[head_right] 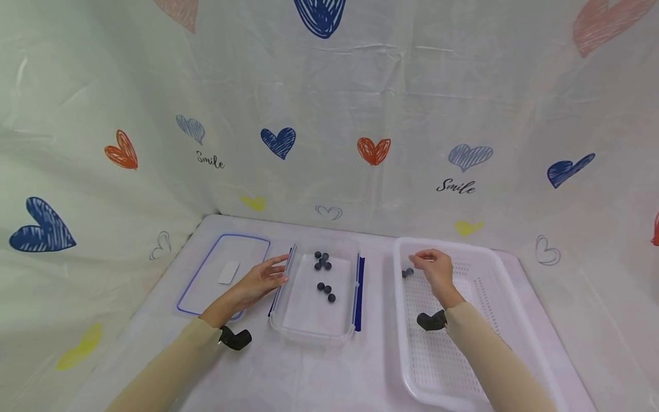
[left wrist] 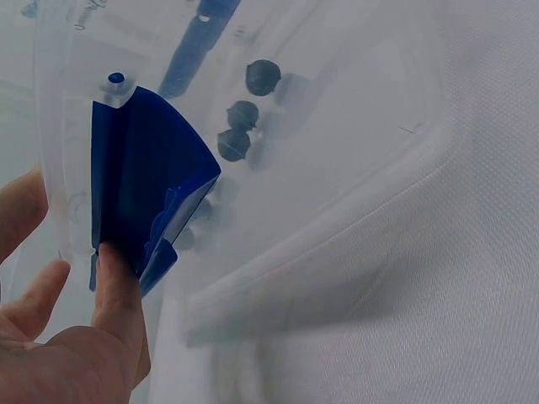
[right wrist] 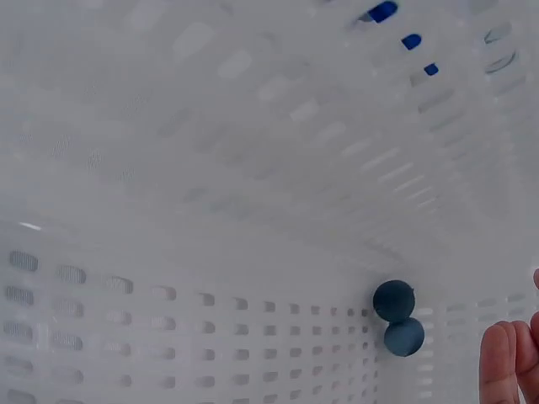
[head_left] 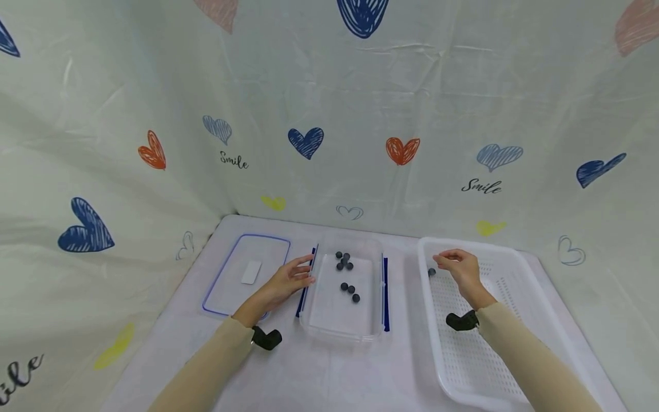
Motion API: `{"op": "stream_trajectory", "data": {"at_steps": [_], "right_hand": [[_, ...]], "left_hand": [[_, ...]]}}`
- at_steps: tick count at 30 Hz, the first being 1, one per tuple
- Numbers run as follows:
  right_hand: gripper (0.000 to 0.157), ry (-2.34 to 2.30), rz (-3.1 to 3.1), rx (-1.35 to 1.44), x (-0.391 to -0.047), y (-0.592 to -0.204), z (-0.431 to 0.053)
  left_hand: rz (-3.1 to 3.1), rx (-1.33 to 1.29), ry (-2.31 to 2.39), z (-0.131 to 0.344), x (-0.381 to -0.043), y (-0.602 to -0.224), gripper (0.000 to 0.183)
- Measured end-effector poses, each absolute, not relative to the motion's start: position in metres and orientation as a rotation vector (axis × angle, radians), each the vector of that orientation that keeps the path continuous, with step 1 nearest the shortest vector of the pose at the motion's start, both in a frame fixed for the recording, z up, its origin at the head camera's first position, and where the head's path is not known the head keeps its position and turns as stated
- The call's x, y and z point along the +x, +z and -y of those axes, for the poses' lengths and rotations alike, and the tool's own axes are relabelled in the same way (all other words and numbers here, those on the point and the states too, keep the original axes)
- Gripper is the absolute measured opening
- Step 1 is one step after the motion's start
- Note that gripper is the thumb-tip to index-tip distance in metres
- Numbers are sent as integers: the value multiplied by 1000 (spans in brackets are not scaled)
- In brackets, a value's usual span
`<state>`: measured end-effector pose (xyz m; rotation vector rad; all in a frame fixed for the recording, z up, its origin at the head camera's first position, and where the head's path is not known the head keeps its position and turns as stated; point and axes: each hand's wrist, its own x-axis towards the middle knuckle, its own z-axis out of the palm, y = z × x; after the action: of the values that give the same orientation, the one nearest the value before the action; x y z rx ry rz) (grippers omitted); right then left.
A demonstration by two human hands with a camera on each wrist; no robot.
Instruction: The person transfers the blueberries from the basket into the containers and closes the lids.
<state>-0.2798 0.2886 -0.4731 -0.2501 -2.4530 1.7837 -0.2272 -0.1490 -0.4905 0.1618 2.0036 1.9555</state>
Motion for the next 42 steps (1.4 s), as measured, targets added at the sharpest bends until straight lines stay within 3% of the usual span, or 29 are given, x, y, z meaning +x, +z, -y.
{"op": "stream_trajectory", "data": {"at_steps": [19,42], "right_hand": [[35,1739,2574,-285,-281,-503,-298],[29,1601,2585,-330,-283,-517,-291]], "left_hand": [[-2020,173,1935,147,-225,-490,67],[-2025,164,1943,148,-226,-489,68]]}}
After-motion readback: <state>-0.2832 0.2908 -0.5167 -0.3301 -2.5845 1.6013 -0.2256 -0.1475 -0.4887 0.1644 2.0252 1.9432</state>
